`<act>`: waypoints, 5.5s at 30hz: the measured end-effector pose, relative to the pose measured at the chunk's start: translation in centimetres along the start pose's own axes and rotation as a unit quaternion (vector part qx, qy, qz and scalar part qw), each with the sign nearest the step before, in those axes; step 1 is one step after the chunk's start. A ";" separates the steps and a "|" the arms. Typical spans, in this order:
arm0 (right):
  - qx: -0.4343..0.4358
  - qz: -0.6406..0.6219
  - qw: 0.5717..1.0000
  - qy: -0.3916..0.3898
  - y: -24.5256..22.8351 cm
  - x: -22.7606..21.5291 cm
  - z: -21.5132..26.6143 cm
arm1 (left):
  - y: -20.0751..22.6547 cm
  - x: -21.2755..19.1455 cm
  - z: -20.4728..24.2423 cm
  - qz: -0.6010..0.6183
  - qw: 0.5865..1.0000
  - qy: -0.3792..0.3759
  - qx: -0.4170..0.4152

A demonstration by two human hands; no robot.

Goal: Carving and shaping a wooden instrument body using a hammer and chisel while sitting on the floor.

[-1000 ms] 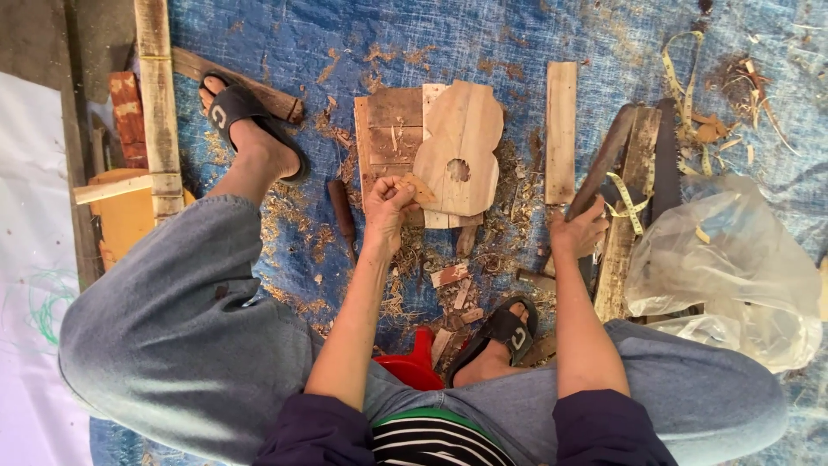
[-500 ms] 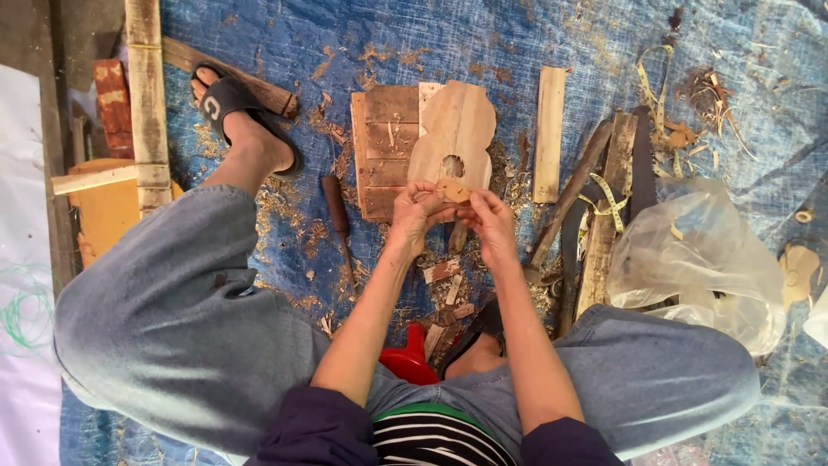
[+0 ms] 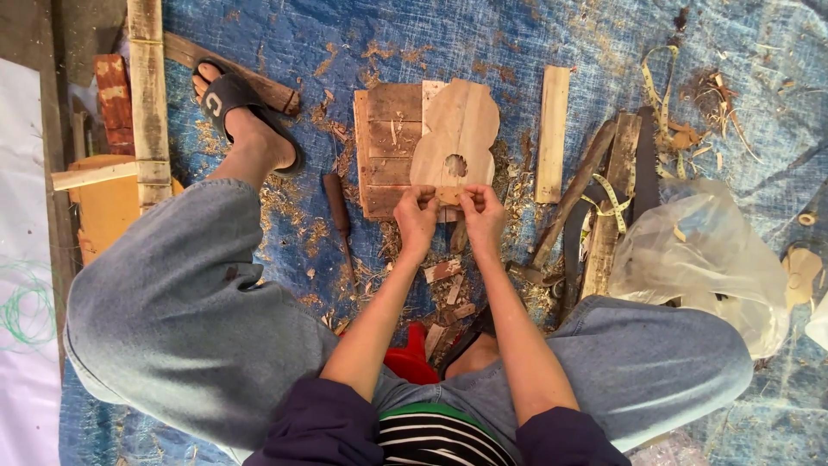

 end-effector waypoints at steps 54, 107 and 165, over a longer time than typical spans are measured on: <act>-0.041 0.118 0.992 0.003 1.5 1.7 -1.9 | -0.8 0.4 -2.3 -0.069 0.996 0.057 -0.012; -0.064 0.192 0.979 -0.021 2.1 2.6 -2.6 | 3.1 1.7 -2.3 -0.195 0.966 -0.134 0.108; 0.093 -0.046 0.968 -0.230 -3.7 -9.4 -0.8 | 0.1 2.6 -2.9 -0.174 0.980 -0.094 0.025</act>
Point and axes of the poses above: each hand's wrist, its own z-axis away from the middle knuckle, its own x-axis out of the palm, y = z × x, the point moved 7 cm from there along -z, towards the middle knuckle, and after that the axes turned 4 degrees about y, right-handed, at the moved point
